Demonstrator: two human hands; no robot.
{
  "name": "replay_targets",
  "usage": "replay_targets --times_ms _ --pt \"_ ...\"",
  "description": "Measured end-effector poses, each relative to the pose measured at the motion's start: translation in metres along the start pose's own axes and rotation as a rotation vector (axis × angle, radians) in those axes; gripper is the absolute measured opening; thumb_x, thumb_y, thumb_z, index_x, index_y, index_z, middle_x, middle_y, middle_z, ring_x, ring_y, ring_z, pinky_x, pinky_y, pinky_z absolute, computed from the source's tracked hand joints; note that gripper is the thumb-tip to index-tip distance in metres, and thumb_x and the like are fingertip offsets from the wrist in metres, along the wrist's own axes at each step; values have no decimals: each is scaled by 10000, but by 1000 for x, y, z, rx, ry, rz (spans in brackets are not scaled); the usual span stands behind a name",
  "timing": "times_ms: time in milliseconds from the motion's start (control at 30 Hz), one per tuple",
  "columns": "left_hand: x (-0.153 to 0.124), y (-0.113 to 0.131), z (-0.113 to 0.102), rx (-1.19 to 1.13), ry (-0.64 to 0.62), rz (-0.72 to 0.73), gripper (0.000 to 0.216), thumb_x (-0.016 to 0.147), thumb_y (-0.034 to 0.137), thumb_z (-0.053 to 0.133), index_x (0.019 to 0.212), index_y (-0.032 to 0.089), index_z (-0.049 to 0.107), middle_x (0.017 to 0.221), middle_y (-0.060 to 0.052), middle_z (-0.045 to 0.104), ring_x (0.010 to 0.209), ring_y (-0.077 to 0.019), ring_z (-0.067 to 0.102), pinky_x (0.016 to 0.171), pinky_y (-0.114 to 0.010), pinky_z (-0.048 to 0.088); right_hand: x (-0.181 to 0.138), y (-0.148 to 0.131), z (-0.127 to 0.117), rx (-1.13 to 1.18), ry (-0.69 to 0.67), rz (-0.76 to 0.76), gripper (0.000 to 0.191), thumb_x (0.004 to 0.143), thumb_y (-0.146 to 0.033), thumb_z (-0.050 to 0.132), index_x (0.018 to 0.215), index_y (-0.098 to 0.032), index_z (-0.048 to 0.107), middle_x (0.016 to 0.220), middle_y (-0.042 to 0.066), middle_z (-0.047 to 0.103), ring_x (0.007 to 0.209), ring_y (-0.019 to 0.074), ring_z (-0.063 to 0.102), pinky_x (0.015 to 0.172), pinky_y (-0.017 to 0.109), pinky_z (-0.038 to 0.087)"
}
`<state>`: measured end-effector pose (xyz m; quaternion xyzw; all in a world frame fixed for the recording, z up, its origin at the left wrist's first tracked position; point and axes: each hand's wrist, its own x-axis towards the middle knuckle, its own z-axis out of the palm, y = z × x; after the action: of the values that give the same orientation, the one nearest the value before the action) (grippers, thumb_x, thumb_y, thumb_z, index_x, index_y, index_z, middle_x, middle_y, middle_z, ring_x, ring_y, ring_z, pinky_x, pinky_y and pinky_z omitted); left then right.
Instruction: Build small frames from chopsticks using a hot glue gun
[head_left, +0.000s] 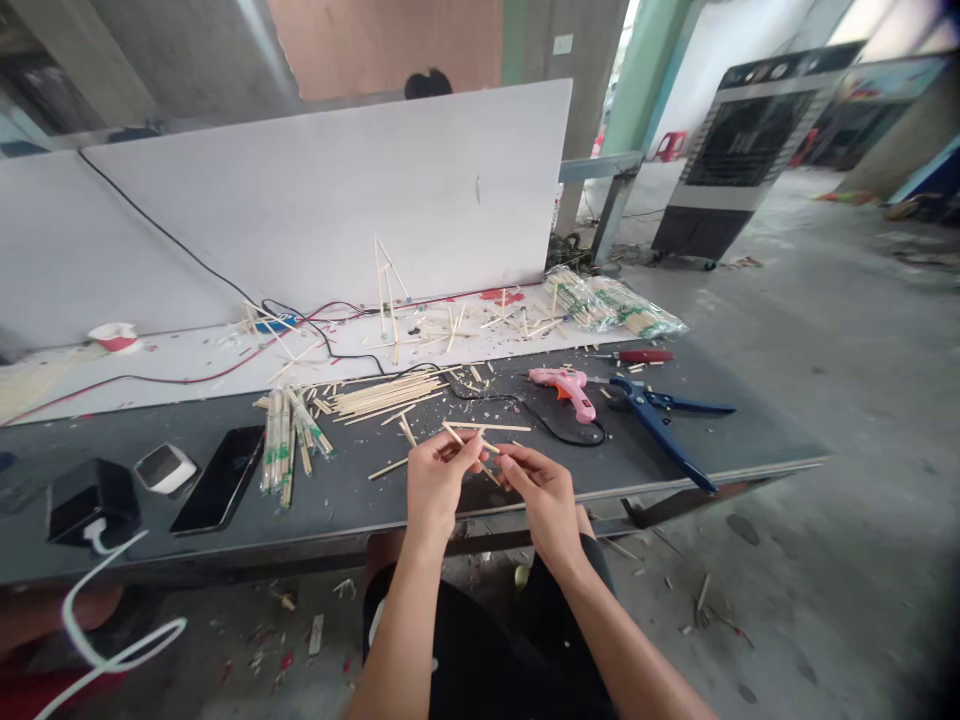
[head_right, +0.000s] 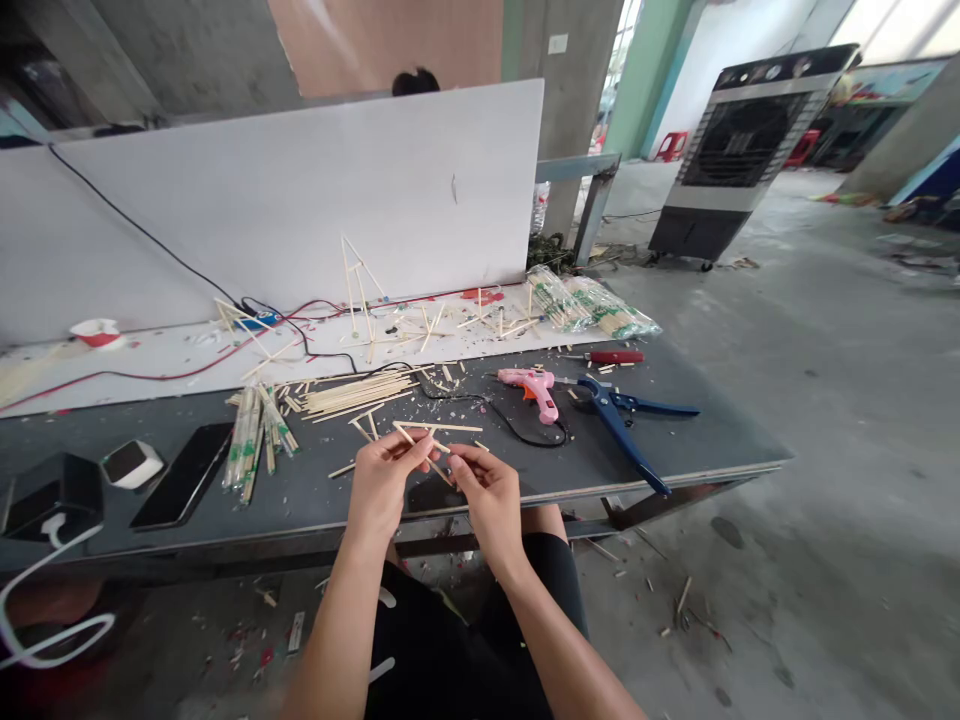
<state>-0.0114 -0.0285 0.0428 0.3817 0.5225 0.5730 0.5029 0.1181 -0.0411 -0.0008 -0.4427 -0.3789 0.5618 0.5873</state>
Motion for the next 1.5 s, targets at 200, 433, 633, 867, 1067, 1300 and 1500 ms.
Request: replay_targets --times_ms 200,433,633,867,1067,1300,1500 --pt "0 -1 1 -15 -4 7 274 675 339 848 827 123 773 685 -53 716 585 -133 614 582 -249 496 2 -1 2 -104 12 -47 279 796 -439 769 883 -175 788 754 31 704 672 144 564 653 268 455" --pt "-2 -2 1 -15 -6 -2 257 682 324 843 824 121 774 658 -45 706 572 -128 616 572 -239 506 3 -1 1 -153 5 -60 272 813 -442 757 880 -181 796 727 25 695 670 145 565 661 270 449" --pt "-5 7 -5 43 14 47 268 721 345 830 852 118 774 675 -63 723 589 -153 658 588 -258 544 2 -1 1 -137 -22 -101 281 847 -435 730 976 -197 806 743 19 665 692 143 539 653 268 428" --pt "17 71 -67 341 120 323 255 731 325 824 915 152 791 763 -63 759 626 -166 689 623 -266 569 1 8 -9 -194 -24 -43 334 855 -465 705 1044 -205 794 856 41 712 702 149 565 659 283 465" --pt "29 102 -95 700 18 392 147 785 302 755 842 170 782 785 -45 757 619 -160 682 611 -249 545 1 11 -11 -257 -19 -17 348 836 -487 706 1025 -208 794 851 50 728 714 169 600 664 302 501" --pt "33 90 -99 787 -84 368 203 826 355 710 899 179 780 780 -46 758 647 -187 709 638 -270 564 1 7 -11 -275 -41 -15 346 840 -467 708 1029 -190 789 845 56 732 720 164 608 673 288 503" --pt "36 88 -100 777 -96 361 205 824 356 710 883 172 779 778 -56 760 642 -194 709 620 -265 557 -1 6 -10 -292 -53 -21 343 835 -462 704 1008 -177 787 829 59 724 718 169 606 670 289 500"
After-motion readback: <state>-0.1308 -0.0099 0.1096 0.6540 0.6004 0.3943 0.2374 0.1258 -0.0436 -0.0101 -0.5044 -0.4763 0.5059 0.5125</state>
